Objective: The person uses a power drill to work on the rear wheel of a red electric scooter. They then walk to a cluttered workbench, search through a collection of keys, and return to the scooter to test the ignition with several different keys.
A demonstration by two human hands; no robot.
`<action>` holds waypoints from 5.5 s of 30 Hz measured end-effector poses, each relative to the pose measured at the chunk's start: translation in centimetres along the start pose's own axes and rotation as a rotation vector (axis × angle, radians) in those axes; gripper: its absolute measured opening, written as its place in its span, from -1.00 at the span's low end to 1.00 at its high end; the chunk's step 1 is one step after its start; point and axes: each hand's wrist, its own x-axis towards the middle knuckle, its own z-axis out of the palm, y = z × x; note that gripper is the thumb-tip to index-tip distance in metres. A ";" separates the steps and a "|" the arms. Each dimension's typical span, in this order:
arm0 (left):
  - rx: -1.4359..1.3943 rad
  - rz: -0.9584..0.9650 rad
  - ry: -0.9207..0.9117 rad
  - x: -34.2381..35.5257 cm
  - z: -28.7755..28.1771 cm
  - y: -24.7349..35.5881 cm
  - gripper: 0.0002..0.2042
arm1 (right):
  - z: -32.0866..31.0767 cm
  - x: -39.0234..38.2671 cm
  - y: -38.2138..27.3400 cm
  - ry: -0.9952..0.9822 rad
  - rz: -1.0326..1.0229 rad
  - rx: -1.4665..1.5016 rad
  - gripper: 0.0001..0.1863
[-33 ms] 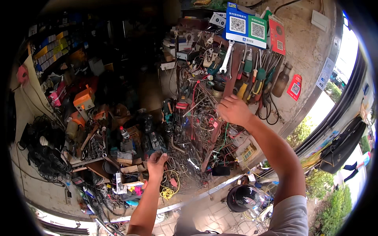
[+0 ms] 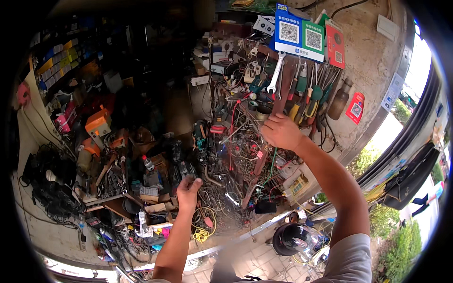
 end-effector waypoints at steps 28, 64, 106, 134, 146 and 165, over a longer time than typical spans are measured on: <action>-0.033 0.816 0.102 46.7 24.9 18.1 -0.64 | 5.4 4.7 3.6 0.069 -0.079 -0.371 -0.83; -0.232 0.354 -0.360 47.7 25.0 21.2 -0.83 | 5.3 4.9 3.2 0.080 -0.040 -0.366 -0.82; 0.098 0.257 -0.388 42.0 20.3 28.4 -0.70 | 5.0 4.0 2.9 0.172 0.007 -0.229 -0.84; 0.237 0.484 -0.203 4.9 2.2 8.7 -0.85 | 5.9 4.7 0.8 0.225 0.250 0.028 -0.83; 0.746 0.017 0.083 -36.5 -5.6 12.1 -0.84 | -5.7 6.2 -37.3 -0.449 -0.599 2.028 -0.85; 0.216 -0.400 1.375 -97.6 -7.1 7.6 -0.82 | -37.7 -13.5 -83.4 -1.367 -0.812 2.057 -0.83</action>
